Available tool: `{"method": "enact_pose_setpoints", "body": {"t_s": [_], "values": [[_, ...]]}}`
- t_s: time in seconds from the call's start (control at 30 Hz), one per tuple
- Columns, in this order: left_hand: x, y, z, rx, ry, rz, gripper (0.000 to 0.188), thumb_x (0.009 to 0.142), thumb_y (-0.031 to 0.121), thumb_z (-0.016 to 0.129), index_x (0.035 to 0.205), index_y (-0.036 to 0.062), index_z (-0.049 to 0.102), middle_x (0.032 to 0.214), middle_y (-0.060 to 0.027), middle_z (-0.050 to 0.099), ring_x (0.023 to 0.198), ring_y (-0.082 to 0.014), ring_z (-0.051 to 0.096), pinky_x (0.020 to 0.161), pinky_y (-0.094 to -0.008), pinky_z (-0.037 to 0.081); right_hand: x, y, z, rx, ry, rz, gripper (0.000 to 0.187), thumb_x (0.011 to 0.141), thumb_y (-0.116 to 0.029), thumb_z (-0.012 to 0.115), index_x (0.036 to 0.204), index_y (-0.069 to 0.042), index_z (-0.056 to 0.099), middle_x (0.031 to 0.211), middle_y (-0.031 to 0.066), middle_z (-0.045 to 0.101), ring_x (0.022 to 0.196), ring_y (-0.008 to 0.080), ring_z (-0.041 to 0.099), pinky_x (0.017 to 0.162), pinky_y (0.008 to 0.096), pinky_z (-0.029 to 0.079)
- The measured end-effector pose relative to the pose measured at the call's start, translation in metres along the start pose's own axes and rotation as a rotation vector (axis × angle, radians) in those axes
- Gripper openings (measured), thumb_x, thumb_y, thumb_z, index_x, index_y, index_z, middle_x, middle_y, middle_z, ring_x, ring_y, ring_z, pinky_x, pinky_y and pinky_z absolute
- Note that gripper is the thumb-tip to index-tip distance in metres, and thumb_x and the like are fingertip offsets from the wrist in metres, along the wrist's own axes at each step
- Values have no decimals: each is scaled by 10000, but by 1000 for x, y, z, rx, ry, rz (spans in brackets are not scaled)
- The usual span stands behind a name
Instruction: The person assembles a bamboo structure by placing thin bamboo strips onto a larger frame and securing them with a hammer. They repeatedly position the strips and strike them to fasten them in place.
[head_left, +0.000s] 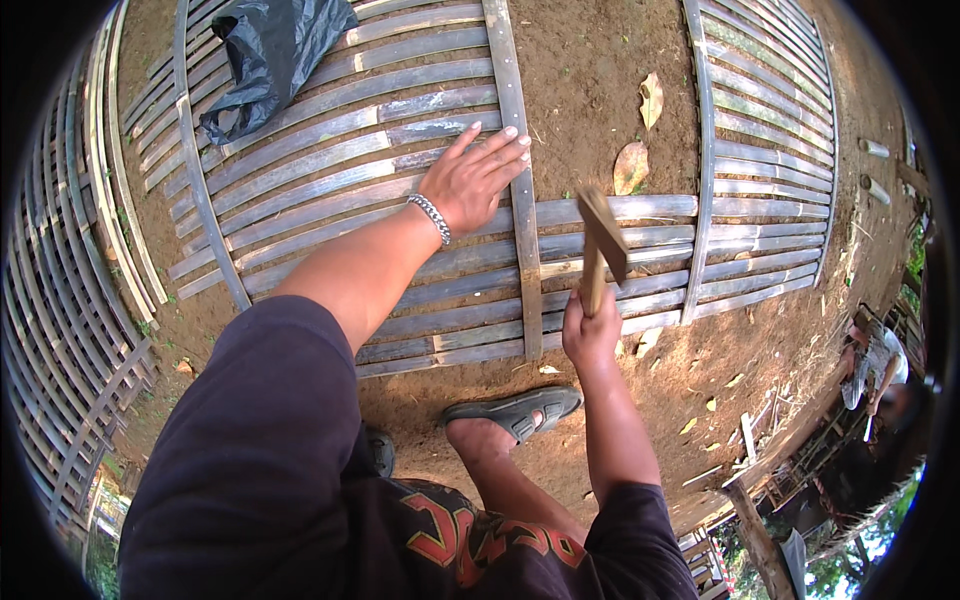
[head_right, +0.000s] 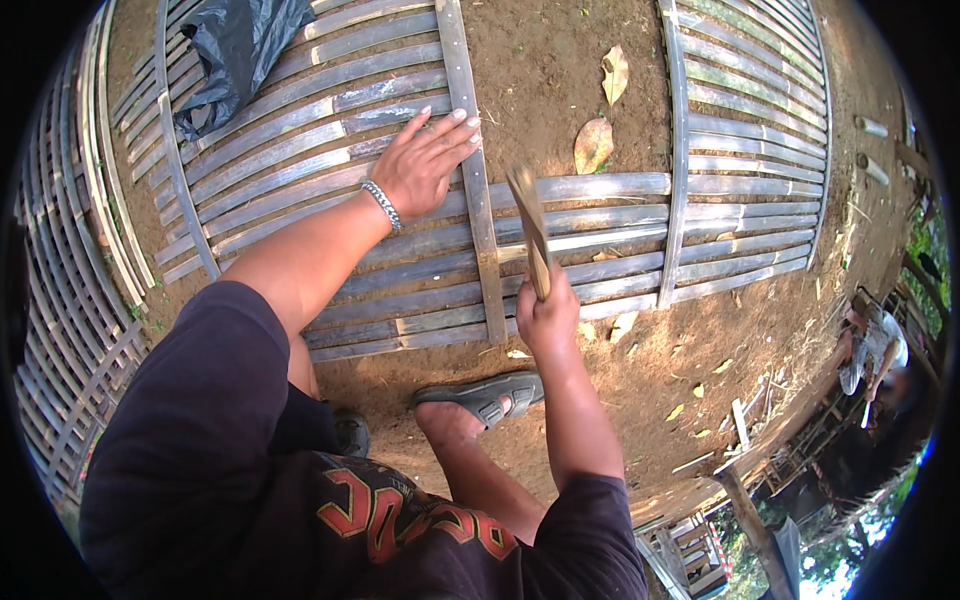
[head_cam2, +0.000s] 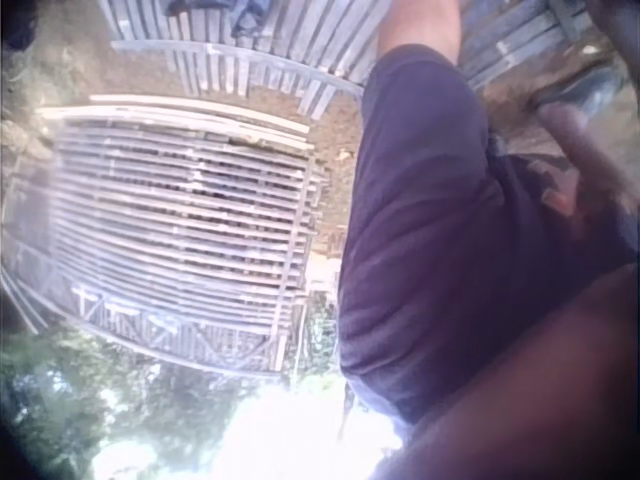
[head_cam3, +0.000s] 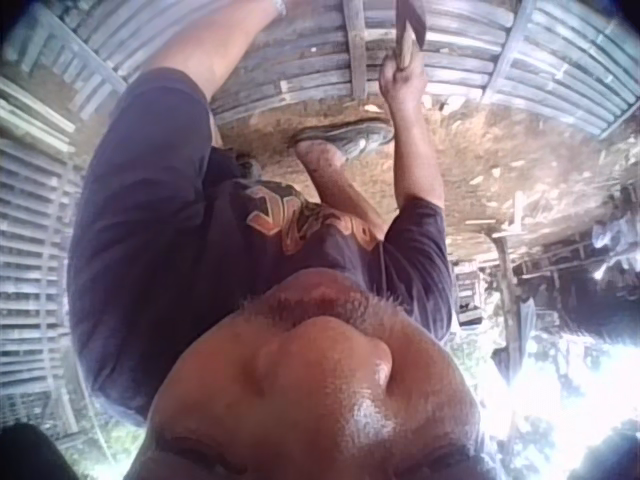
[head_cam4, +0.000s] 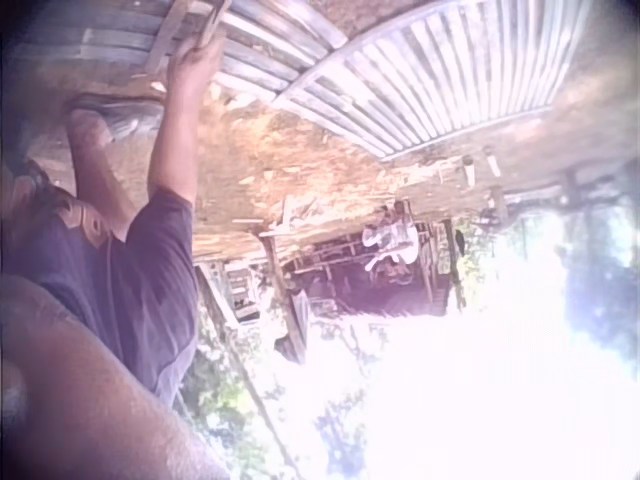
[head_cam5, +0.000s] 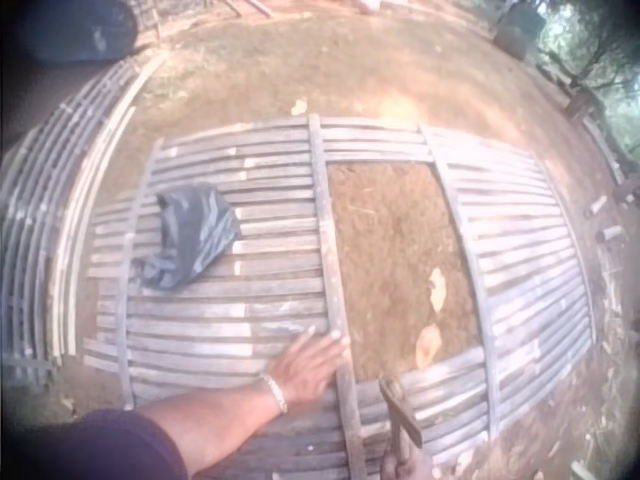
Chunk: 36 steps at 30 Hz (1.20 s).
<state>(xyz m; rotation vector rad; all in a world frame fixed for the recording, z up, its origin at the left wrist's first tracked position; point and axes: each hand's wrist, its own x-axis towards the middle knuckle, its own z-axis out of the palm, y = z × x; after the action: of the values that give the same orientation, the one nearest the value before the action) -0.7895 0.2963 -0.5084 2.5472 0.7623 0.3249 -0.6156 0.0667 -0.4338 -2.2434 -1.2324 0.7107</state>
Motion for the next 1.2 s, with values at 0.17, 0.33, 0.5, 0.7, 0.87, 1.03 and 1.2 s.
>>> {"method": "enact_pose_setpoints", "body": {"t_s": [0.17, 0.33, 0.5, 0.7, 0.87, 1.03, 1.2], "values": [[5, 1, 5, -24, 30, 10, 553, 830, 11, 604, 1374, 108, 638, 1570, -31, 513, 1495, -194, 412, 1272, -495, 262, -5, 13, 3, -155, -209, 91, 218, 893, -67, 639, 1103, -18, 607, 869, 259, 685, 787, 472, 679, 693, 530, 560], [-1, -1, 1, -8, -2, -21, 560, 826, 5, 601, 1375, 109, 640, 1567, -28, 517, 1492, -190, 416, 1273, -490, 261, 4, -20, -7, 58, 15, -162, 158, 919, -57, 624, 1071, -15, 614, 869, 228, 686, 760, 439, 697, 675, 479, 566], [5, 4, 0, -20, -10, -4, 565, 827, 12, 594, 1381, 113, 639, 1573, -25, 511, 1503, -186, 399, 1278, -487, 251, 3, 11, -2, -308, -325, 149, 155, 905, -64, 635, 1055, -34, 605, 815, 254, 680, 764, 477, 680, 697, 549, 548], [3, 2, 1, -46, -1, -9, 572, 827, -4, 570, 1384, 109, 635, 1563, -22, 523, 1501, -185, 402, 1280, -490, 248, -10, 17, -2, 28, 74, -263, 169, 910, 16, 641, 1077, 0, 622, 869, 171, 713, 762, 308, 713, 703, 378, 565], [0, -2, 0, -47, -3, -26, 559, 829, -5, 565, 1372, 105, 644, 1550, -21, 539, 1493, -186, 416, 1277, -483, 256, 3, 1, -4, -179, -230, 48, 184, 896, -88, 636, 1063, -11, 632, 842, 280, 688, 786, 484, 688, 703, 574, 553], [1, 2, 4, -50, 19, -13, 509, 853, -1, 554, 1338, 103, 667, 1521, -28, 569, 1476, -189, 442, 1272, -478, 270, 2, 9, -2, -153, -196, 59, 152, 887, -77, 619, 1027, -17, 612, 833, 289, 682, 797, 510, 664, 736, 579, 543], [1, -1, 6, -32, 34, -15, 494, 865, -14, 537, 1324, 106, 673, 1519, -24, 570, 1473, -192, 445, 1275, -477, 270, 10, 8, -21, -87, -233, 153, 156, 905, -101, 627, 1027, -7, 606, 815, 290, 675, 814, 517, 661, 733, 559, 547]]}}
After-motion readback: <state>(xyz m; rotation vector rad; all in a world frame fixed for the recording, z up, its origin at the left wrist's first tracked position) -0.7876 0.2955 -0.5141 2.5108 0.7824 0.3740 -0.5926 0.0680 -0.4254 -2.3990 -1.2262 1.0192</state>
